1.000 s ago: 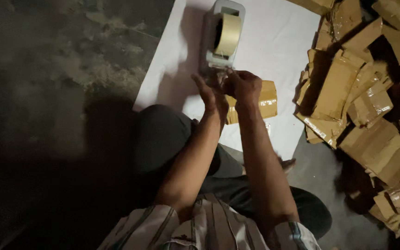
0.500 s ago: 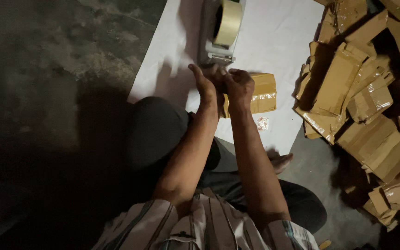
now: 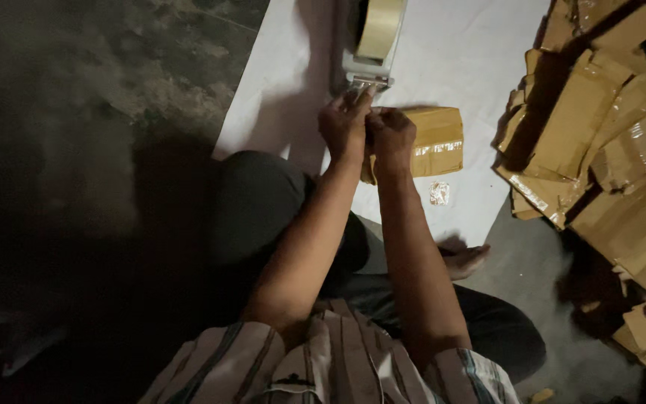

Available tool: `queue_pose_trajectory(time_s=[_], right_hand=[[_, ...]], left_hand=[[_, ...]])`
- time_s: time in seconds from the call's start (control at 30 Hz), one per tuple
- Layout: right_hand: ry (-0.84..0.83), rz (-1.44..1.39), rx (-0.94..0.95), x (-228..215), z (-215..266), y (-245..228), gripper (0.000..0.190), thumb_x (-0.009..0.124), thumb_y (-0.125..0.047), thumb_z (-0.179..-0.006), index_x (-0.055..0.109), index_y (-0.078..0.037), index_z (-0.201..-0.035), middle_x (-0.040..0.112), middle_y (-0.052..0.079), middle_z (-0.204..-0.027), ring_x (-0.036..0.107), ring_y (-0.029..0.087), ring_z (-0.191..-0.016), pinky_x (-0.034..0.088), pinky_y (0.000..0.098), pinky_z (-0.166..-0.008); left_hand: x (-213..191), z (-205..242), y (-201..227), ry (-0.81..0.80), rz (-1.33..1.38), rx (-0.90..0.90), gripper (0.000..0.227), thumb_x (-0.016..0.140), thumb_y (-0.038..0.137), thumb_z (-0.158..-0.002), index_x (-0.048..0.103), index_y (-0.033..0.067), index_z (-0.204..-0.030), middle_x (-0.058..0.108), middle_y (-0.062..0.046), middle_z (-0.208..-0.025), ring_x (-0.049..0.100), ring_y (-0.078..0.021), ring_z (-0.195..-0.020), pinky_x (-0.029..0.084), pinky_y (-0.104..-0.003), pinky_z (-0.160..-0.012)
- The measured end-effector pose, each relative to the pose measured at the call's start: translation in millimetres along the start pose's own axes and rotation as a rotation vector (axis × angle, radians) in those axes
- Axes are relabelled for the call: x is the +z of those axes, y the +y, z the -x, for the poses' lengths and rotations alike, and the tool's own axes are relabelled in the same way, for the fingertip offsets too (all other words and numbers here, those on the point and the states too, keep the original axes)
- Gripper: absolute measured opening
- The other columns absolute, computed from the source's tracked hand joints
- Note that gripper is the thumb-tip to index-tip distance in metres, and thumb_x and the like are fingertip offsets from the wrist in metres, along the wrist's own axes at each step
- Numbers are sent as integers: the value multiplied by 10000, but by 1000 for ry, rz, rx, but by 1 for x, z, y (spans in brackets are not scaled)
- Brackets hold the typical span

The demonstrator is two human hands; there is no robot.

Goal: The person sits on the floor and assembles small cardboard boxes by folding the flaps and securing them with packing tape. They repeatedly pick up flat cardboard pieces, fold them into box shapes, and use a tape dispenser to seal the edges.

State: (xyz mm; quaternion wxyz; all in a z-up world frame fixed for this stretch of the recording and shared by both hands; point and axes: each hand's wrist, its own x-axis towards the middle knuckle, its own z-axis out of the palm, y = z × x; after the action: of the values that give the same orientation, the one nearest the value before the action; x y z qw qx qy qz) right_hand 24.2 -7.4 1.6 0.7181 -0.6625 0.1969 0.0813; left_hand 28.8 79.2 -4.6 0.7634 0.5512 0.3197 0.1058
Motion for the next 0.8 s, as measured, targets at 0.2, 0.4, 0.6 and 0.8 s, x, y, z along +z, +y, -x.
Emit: queue_pose_trajectory(time_s=[0.2,0.4,0.6,0.8], right_hand=[[64,115,84,3,-1,0,160,710,-46,-932,702,87,-1021,722,111,-847,649,147,-680,535,283,-584],[-35,-105,5,2,-4,0,158,696,-60,-933,669,75,-1010,730,120,-883,689,166,-726,590,292,-640],[129,244,-32,11,-1,-3,280,793,-177,-877,674,71,-927,744,141,-795,685,163,-663,568,301,-579],[147,261,38,19,13,-9,308,829,-190,-802,673,38,-937,731,92,-778,658,138,-642,568,315,-548]], left_hand=[[3,-10,-3,-27,-170,20,301,832,281,-837,813,-20,-846,750,-58,-700,614,-101,-630,505,-296,-596],[-3,-14,-15,-121,12,12,220,799,164,-835,778,-50,-880,730,-58,-781,623,-105,-706,533,-297,-650],[-3,-14,-5,49,63,-140,206,829,129,-727,752,-53,-783,755,-85,-776,668,-177,-717,546,-332,-672],[-1,-3,24,170,-310,-195,238,853,216,-739,763,-4,-752,747,-102,-816,659,-240,-824,526,-384,-763]])
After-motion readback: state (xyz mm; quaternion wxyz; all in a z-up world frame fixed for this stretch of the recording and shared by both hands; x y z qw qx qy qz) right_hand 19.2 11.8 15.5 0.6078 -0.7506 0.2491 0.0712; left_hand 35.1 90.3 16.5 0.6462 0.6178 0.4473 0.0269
